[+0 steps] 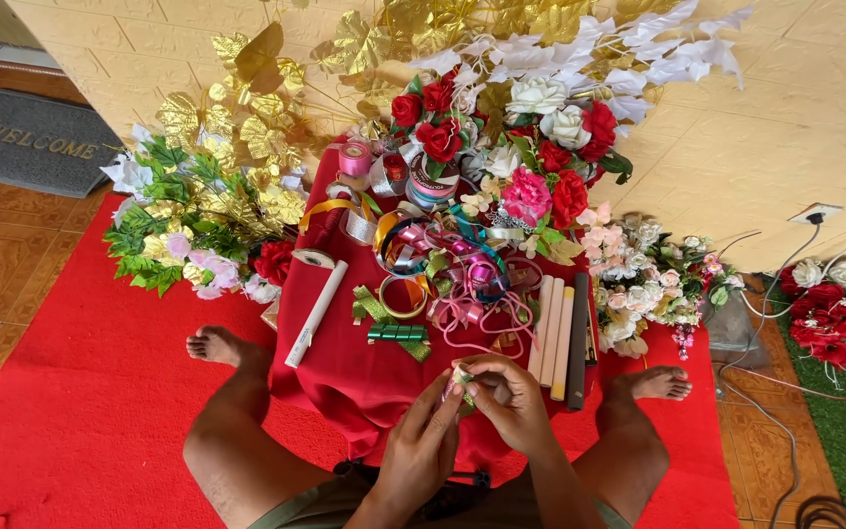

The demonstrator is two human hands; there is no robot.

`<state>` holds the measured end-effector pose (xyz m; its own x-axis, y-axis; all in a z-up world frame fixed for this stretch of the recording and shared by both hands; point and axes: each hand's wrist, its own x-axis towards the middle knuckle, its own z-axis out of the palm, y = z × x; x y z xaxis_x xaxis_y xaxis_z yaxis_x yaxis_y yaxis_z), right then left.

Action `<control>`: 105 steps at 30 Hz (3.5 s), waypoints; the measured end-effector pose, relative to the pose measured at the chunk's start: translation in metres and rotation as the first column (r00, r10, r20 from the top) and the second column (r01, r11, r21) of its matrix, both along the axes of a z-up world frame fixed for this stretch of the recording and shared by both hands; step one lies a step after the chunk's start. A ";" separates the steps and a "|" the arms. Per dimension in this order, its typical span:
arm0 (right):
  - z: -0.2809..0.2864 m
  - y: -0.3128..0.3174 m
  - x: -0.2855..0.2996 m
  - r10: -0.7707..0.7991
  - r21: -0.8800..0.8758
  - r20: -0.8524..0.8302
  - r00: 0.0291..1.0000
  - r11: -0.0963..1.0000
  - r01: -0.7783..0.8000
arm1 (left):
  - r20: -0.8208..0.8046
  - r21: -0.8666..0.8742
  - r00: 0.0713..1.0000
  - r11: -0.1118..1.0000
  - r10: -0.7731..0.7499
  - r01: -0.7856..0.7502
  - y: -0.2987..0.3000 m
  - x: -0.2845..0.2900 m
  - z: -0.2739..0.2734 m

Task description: The person sits on a red carpet and wraps green and pink ribbons around a cylindrical stick. They adjust the ribbons and continue wrapping them around the stick.

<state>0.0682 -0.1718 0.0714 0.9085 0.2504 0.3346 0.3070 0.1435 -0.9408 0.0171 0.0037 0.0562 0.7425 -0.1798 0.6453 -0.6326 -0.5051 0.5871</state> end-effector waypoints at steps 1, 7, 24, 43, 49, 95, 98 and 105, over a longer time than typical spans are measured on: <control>-0.001 0.001 0.001 -0.003 0.001 0.004 1.000 1.000 0.003 | 0.004 0.001 1.000 1.000 -0.003 0.003 0.000 0.001 0.000; 0.002 0.003 0.000 -0.021 -0.036 0.002 1.000 0.999 0.021 | -0.035 -0.080 0.998 0.996 -0.050 0.047 0.000 0.003 0.006; -0.002 0.002 0.000 -0.054 -0.082 -0.016 0.998 0.995 0.053 | -0.108 -0.164 0.989 0.983 -0.101 0.082 -0.003 0.007 0.012; 0.007 -0.002 0.001 0.022 -0.100 -0.049 0.999 0.995 -0.027 | -0.153 -0.308 0.972 0.943 -0.181 0.127 0.000 0.010 0.007; 0.005 -0.003 0.002 0.032 -0.089 -0.040 0.999 0.995 -0.035 | -0.155 -0.325 0.969 0.936 -0.191 0.132 -0.001 0.011 0.006; 0.010 0.010 -0.007 -0.193 -0.259 -0.172 0.966 0.955 0.144 | 0.174 0.223 0.961 0.942 0.213 -0.249 0.005 0.004 0.003; 0.011 0.014 -0.008 -0.195 -0.247 -0.191 0.962 0.958 0.145 | 0.188 0.228 0.956 0.937 0.226 -0.266 0.008 0.003 0.004; 0.001 0.019 -0.006 -0.274 -0.273 -0.189 0.943 0.937 0.217 | 0.161 0.228 0.961 0.939 0.224 -0.257 0.012 0.006 0.009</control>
